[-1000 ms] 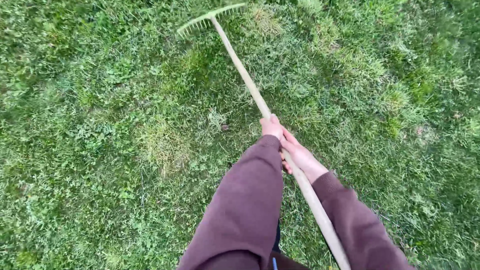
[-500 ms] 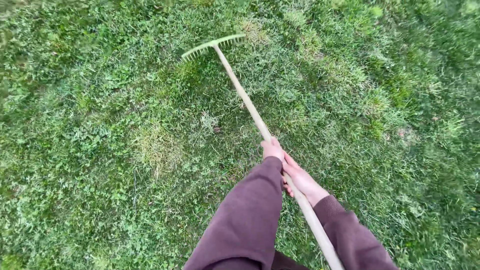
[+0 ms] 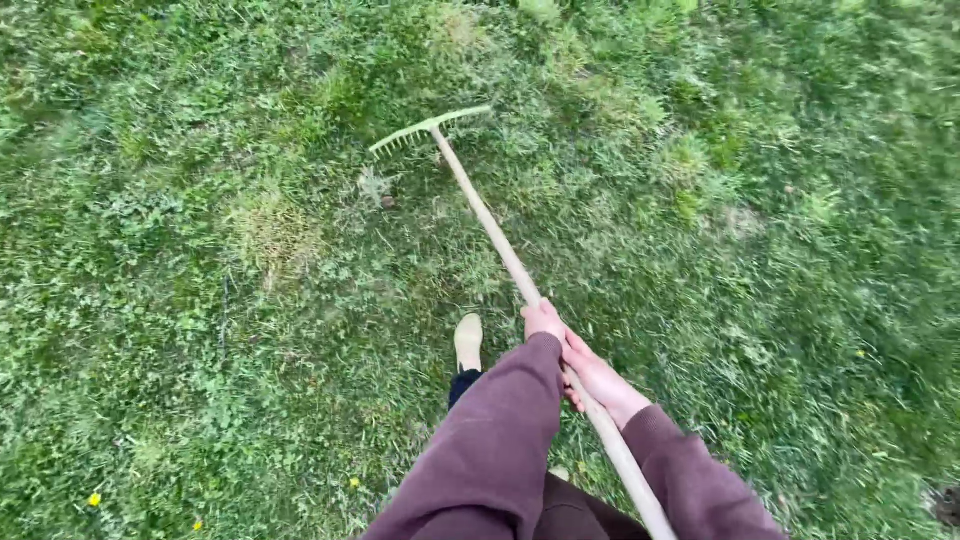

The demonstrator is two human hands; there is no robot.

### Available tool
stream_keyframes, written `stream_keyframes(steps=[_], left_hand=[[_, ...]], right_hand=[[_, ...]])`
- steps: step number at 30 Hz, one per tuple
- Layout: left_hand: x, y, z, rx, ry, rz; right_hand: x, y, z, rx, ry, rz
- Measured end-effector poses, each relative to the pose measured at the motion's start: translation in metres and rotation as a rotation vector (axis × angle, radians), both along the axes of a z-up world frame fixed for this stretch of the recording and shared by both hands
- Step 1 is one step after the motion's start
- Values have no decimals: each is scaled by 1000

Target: The person rakes dry grass and lawn debris into a pile using a rake held with both hands.

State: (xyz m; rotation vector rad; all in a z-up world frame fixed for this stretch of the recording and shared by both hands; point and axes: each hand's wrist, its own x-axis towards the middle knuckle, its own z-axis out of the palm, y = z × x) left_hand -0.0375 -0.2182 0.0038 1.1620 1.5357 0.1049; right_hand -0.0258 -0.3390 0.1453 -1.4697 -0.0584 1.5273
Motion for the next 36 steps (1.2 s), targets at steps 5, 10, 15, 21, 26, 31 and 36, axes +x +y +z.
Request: stream_keyframes(steps=[5,10,15,21,26,31,36], left_hand=[[-14,-59,0,-1,-73,54],[-7,-127,26,-77,-75,137],[10,-145,62,-45,-111,126],[50,-72,52,74,-166,74],[79,9,67,34,-247,-8],[135,110,19,-13,-195,-118],[175,223,64,-20,-99,-120]], right_hand=[[-14,-51,43,-1,-17,13],[-16,-108,71,-58,-10,-13],[-6,-121,113,-168,15,-32],[19,-64,137,-68,-21,-55],[63,2,88,39,-80,-129],[120,102,62,20,-34,-151],[174,225,81,12,-12,-135]])
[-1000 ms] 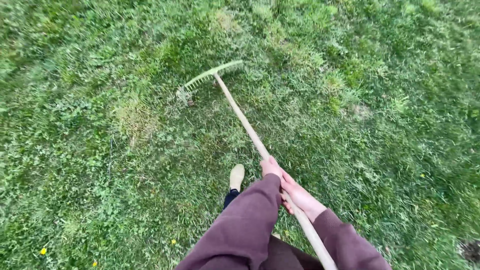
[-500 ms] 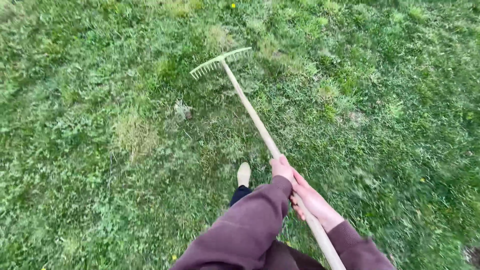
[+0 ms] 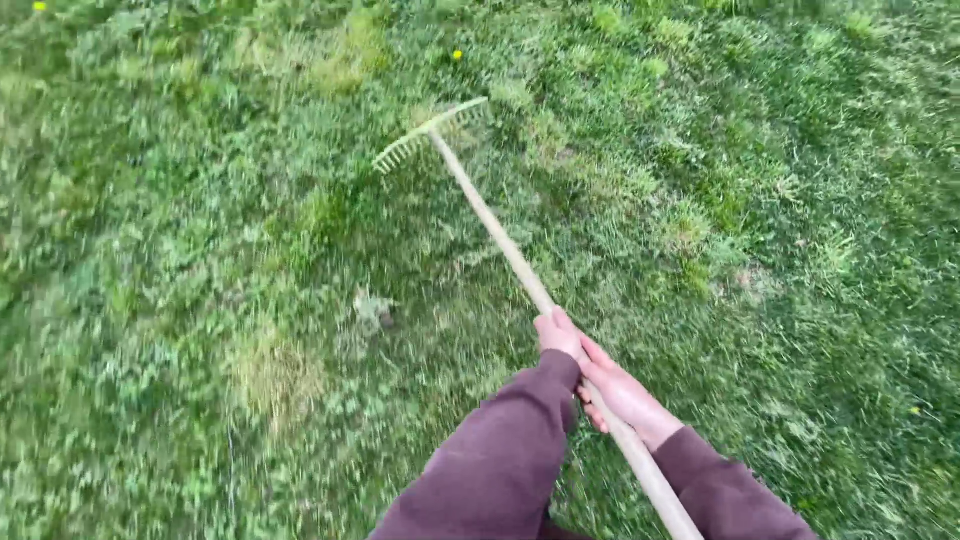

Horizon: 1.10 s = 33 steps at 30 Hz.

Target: The person rakes dry grass and lawn debris into a pile using a rake held with both hands.

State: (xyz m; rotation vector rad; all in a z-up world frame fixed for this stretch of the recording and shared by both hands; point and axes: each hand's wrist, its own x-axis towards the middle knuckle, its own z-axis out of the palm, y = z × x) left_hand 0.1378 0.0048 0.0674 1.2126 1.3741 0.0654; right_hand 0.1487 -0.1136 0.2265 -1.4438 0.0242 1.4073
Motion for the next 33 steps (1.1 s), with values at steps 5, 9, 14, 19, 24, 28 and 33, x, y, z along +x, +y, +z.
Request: stream_keyframes(steps=[5,9,14,19,24,28,33], left_hand=[[55,137,6,37,-92,-26],[122,241,-109,79,-99,13],[146,290,-109,112,-44,-98],[134,272,-140,35,-68,-91],[118,244,-132,15,-58,-65],[97,203,-71,59,11,-100],[76,150,-63,85,2,-91]], right_hand=[[55,118,-15,53,-14,-28],[99,197,-37,131,-37,-32],[136,255,-108,101,43,-71],[127,249,-120,6,33,-34],[108,220,-102,-23,42,-29],[91,190,-94,-12,59,-45],[69,137,-93,10,125,-79]])
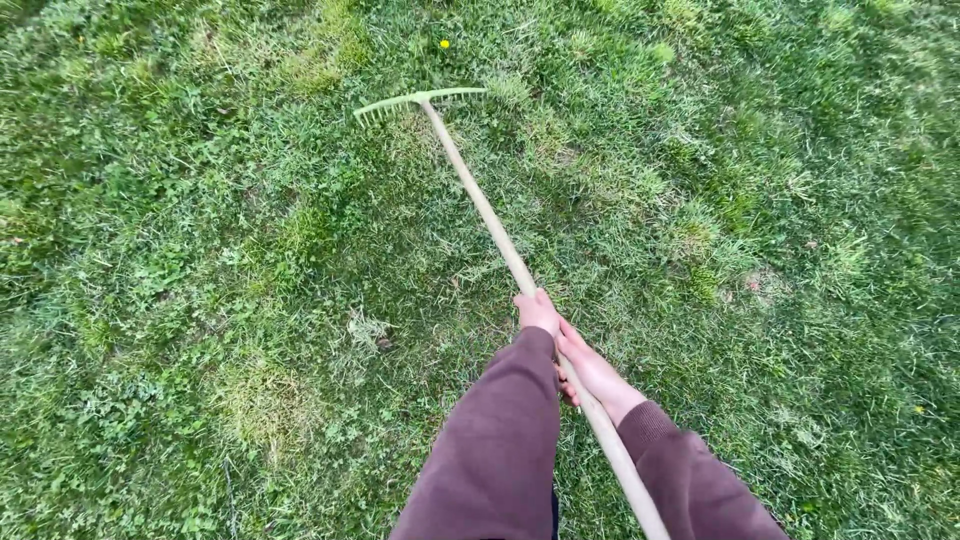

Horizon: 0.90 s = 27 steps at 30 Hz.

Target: The person rakes dry grass and lawn debris into a pile using a rake held with both hands.

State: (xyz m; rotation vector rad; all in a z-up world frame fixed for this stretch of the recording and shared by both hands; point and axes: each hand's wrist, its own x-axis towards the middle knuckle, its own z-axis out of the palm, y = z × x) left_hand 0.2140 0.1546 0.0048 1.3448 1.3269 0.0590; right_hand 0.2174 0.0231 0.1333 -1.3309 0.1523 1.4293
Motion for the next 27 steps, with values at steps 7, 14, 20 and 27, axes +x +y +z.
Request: stream_keyframes(steps=[7,14,20,27], left_hand=[[-42,-116,67,-114,107,-13],[-85,-278,-23,-82,116,58],[-99,-393,-103,-109,85,233],[-122,-504,-19,-160,201,233]], right_hand=[[-37,-116,-14,-46,-42,41],[-92,-276,-1,-103,-73,91],[-124,-383,19,-112,-54,103],[-147,-480,58,-146,-14,110]])
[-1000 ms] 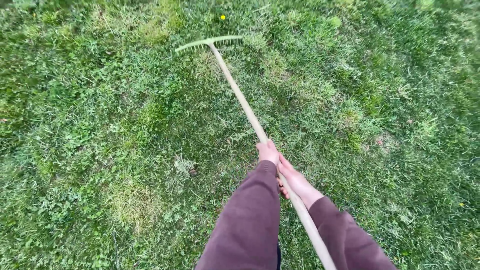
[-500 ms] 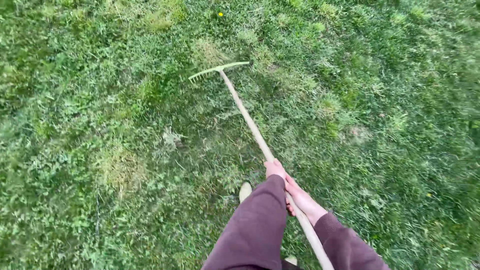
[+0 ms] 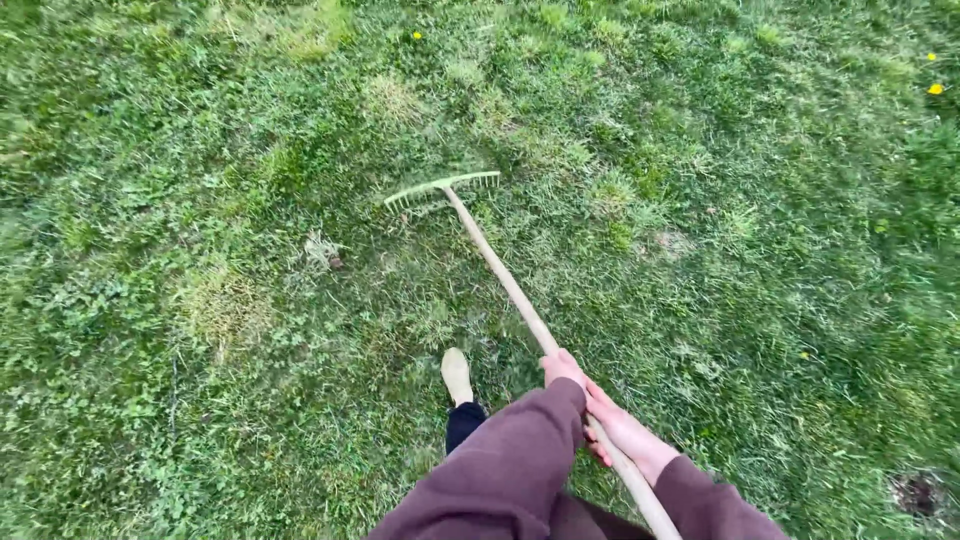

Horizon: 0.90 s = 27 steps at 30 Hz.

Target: The person rakes dry grass and lawn debris into a pile using a rake held with both hands.

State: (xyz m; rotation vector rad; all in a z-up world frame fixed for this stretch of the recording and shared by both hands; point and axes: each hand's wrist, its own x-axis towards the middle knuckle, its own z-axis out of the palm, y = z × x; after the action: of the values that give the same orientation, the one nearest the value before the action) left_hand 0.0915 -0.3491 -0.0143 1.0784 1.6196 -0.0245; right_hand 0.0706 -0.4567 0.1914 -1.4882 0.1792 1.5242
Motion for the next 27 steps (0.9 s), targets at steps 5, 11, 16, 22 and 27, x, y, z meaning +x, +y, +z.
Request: stream_keyframes(steps=[5,11,16,22,27], left_hand=[[-7,-59,54,-34,-75,4],[5,-37,105,-33,-190,16],[49,18,96,53,-341,4],[104,80,60,36,-423,-89],[138,135,125,-80,-301,-98]], right_hand=[[-3,-43,57,-4,25,-42],[7,-25,93,-25,-25,-74],[45,17,104,29,-70,-61],[101,73,69,131,-84,-77],[151,139,65,54,-34,-144]])
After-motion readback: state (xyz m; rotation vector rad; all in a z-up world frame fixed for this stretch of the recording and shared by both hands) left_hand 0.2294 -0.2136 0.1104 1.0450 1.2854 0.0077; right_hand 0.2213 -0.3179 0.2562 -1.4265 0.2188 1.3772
